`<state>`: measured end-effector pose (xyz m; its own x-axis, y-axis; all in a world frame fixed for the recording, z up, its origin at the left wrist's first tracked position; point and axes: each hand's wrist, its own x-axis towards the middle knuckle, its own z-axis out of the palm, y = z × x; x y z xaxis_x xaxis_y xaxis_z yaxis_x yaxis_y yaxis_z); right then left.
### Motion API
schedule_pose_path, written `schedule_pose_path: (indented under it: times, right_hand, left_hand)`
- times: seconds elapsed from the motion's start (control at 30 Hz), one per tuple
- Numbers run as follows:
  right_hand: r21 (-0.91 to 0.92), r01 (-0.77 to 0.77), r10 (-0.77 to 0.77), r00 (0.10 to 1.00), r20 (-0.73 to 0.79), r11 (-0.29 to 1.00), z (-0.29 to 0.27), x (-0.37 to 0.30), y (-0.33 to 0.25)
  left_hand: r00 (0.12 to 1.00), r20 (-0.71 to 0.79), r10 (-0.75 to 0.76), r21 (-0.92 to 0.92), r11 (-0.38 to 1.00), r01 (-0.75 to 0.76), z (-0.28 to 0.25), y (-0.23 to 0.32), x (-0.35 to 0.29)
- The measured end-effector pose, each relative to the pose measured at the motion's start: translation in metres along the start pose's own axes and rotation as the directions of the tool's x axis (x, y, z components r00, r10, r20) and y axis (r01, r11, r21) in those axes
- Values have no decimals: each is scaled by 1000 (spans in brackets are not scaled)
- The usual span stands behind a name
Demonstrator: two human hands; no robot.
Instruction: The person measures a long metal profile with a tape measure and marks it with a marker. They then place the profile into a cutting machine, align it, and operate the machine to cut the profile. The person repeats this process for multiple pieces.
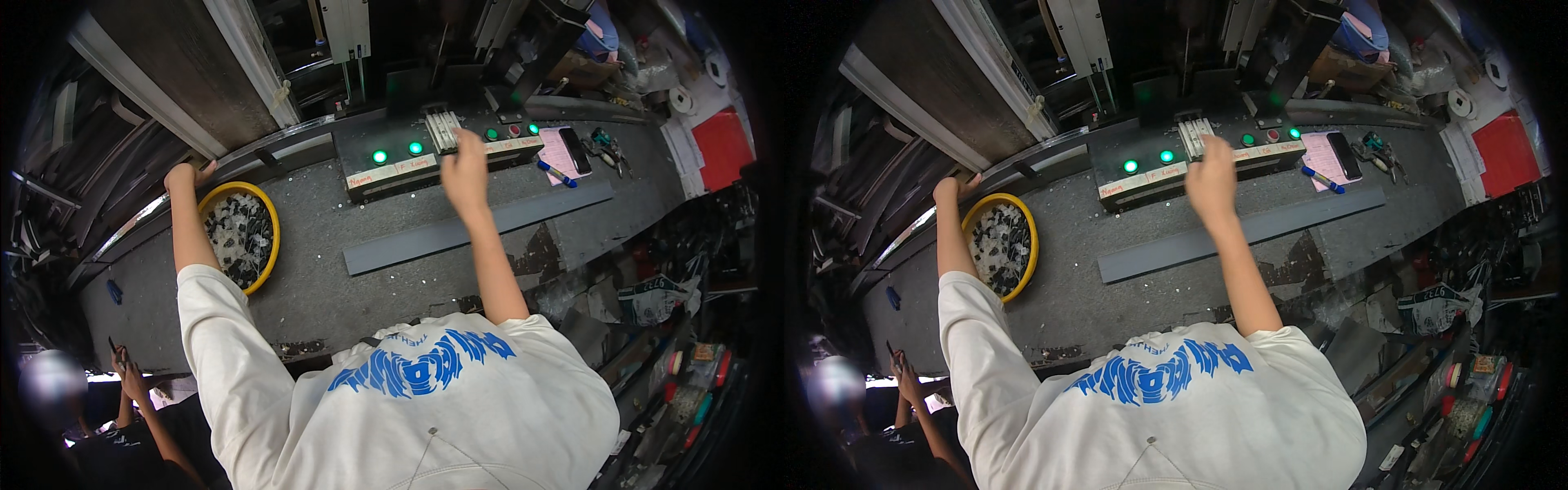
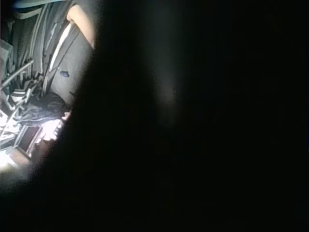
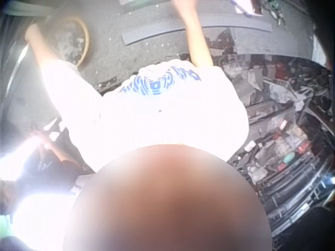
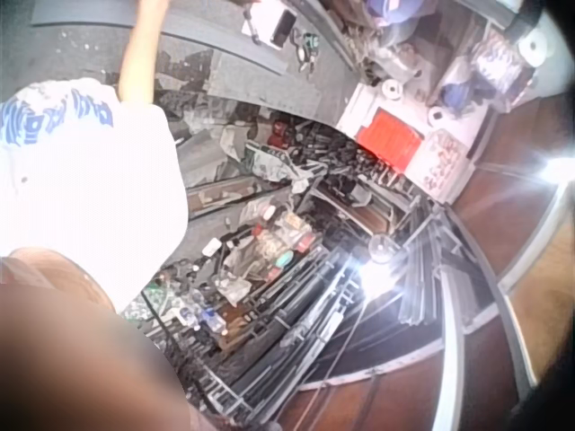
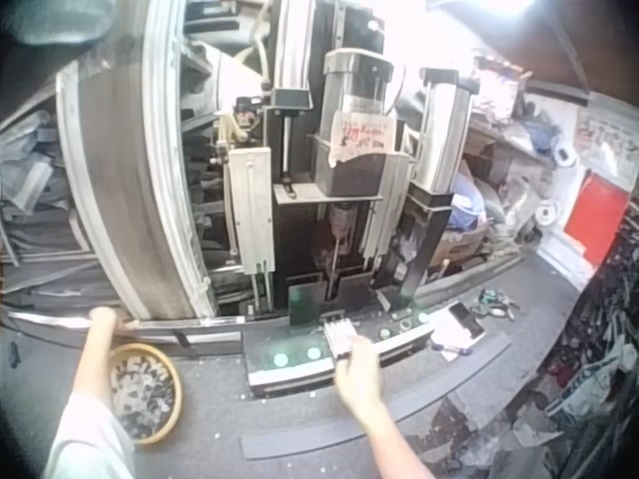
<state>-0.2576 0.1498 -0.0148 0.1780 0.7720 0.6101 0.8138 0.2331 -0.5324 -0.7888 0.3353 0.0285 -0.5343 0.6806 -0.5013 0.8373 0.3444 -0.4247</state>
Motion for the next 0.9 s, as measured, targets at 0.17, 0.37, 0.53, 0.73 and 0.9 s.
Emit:
schedule_pose_path:
  times: [0.17, 0.37, 0.53, 0.73, 0.9]
  right_hand:
    - [-2, -46, 45, 977, 210, 999, 31, -18, -40]
    - [-97, -41, 71, 943, 325, 994, 38, -17, -28]
    - [-158, 60, -15, 961, 277, 986, 44, -23, -24]
    - [-302, 141, -51, 957, 286, 943, 44, -15, -38]
    - [28, 63, -69, 920, 385, 998, 47, -24, -64]
  left_hand:
    - [992, -112, 58, -15, 998, -60, 2, -1, -10]
    - [902, -432, -10, -152, 986, -62, 37, -7, -43]
    - [564, -814, -140, -357, 886, -295, 95, -31, -51]
    - [341, -936, -88, -206, 923, -326, 139, -128, 12]
    - [413, -909, -54, -194, 932, -305, 148, -174, 55]
